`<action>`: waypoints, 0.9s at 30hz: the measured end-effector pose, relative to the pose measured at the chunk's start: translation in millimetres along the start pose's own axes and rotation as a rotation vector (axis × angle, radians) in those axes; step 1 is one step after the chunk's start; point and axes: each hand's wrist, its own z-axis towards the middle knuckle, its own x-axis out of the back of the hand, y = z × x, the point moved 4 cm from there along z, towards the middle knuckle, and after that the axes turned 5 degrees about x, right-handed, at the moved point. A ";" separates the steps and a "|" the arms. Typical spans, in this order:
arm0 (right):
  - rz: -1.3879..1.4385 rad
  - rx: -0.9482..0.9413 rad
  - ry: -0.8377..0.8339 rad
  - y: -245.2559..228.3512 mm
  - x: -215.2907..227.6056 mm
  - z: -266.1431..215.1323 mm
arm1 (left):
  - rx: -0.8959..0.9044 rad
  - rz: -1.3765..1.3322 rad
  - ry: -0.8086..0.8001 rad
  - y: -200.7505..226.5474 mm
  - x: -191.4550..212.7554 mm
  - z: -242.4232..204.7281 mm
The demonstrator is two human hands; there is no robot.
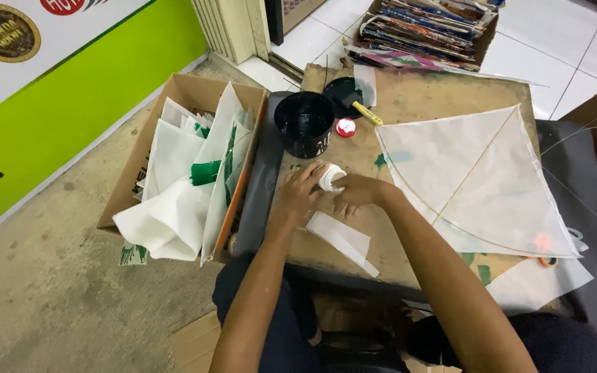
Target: Assembling a kite by applying glue to the frame and folding the paper edges over to secure them.
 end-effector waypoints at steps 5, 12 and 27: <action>0.152 0.085 0.119 -9.0 19.3 -15.9 | 0.117 -0.122 -0.010 1.8 14.1 2.0; 0.395 0.202 0.270 -2.4 34.4 -69.2 | 0.325 -0.257 0.019 7.6 22.2 -2.6; -0.867 0.101 0.496 191.1 30.1 -118.2 | -0.462 0.052 0.399 104.5 -41.6 4.8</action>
